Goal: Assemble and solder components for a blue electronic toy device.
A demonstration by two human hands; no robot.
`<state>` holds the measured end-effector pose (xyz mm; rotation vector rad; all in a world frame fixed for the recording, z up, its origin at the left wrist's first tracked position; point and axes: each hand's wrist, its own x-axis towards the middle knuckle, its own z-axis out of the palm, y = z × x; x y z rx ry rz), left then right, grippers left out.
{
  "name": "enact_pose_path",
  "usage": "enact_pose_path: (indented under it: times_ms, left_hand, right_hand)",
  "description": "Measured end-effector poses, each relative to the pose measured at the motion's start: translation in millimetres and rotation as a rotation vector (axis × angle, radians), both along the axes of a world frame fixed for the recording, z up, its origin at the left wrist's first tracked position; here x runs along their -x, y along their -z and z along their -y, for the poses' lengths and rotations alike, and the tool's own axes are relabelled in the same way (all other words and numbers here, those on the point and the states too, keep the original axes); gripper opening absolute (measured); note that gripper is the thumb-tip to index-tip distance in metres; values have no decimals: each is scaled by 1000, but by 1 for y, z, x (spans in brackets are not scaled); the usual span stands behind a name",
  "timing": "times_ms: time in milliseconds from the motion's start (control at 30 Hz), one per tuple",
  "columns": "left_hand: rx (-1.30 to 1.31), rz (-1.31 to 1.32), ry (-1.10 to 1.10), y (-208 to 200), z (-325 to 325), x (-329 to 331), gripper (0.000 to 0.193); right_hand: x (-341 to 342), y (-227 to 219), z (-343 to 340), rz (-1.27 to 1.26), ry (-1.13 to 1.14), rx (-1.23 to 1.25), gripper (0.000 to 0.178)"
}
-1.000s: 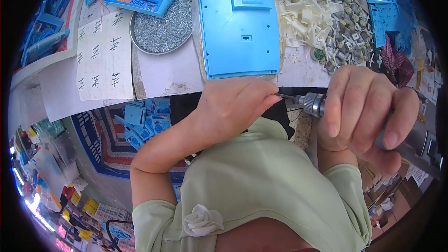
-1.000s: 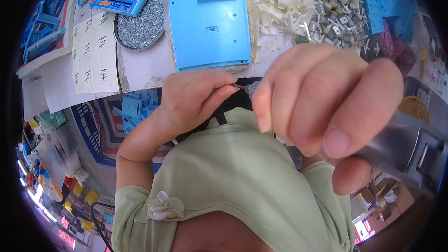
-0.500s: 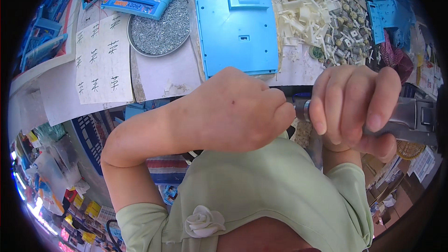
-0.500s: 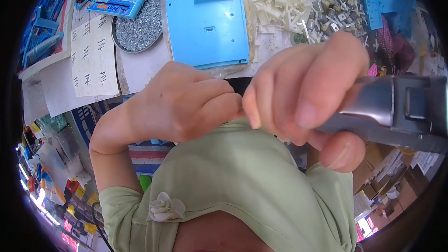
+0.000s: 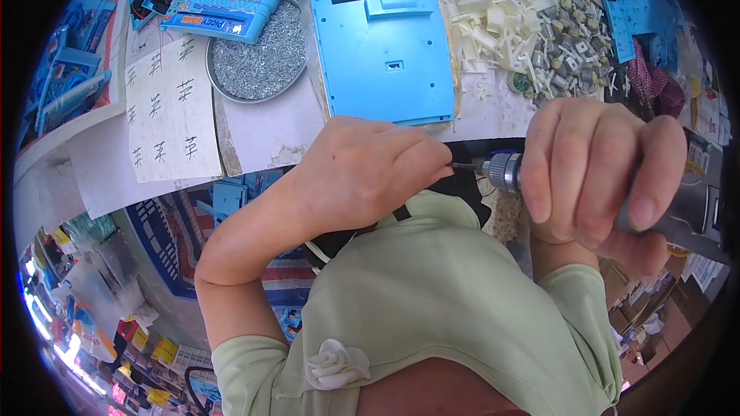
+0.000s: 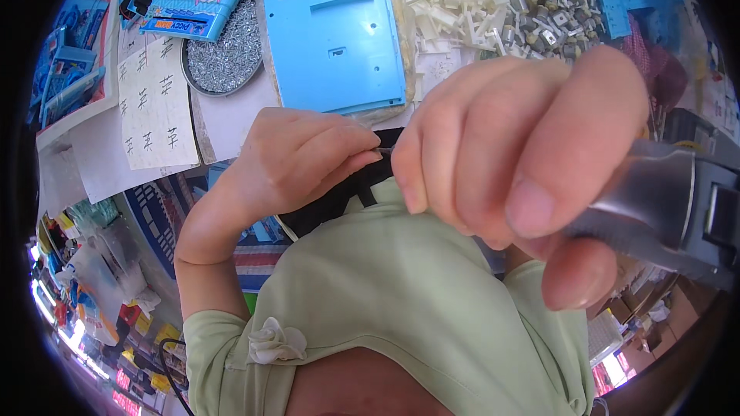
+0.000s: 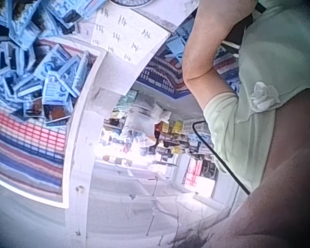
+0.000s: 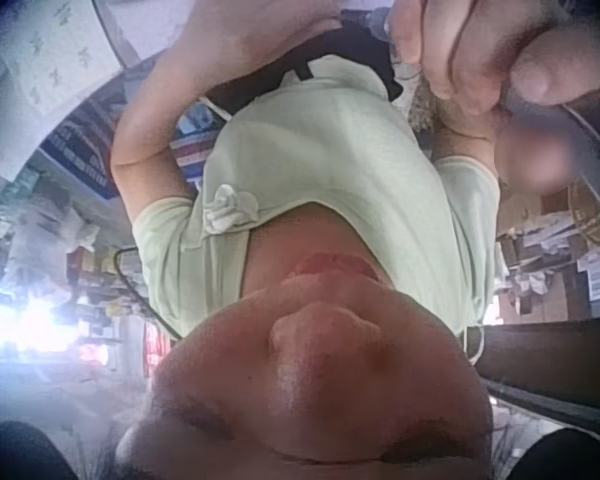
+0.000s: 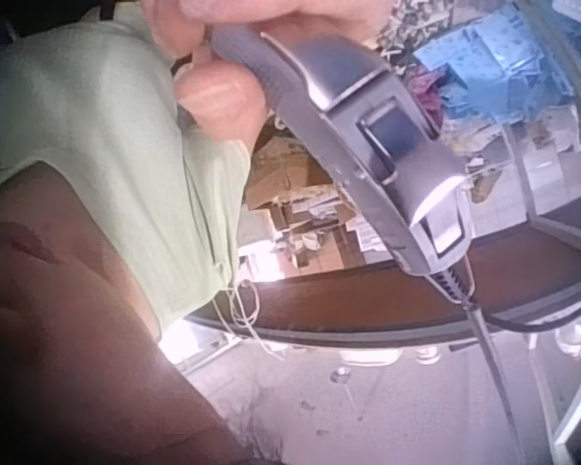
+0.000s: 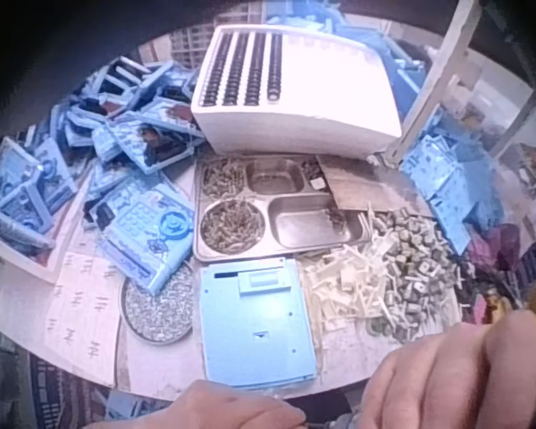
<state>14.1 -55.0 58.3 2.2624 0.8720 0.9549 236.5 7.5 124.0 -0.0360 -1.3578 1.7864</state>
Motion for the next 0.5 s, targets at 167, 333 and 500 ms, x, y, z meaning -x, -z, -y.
enact_pose_path:
  times_ms: [167, 333, 500]
  left_hand:
    - [-15, -131, 47, -12, 1, 0, 18]
    - [18, 109, -145, 14, -9, -1, 17]
    - [-46, -96, -466, 33, -34, 21, 27]
  right_hand:
    - [0, 0, 7, 28, 18, 32, 31]
    - [-7, 1, 8, 97, 118, -16, 32]
    - [-6, 31, 16, 246, 315, -13, 33]
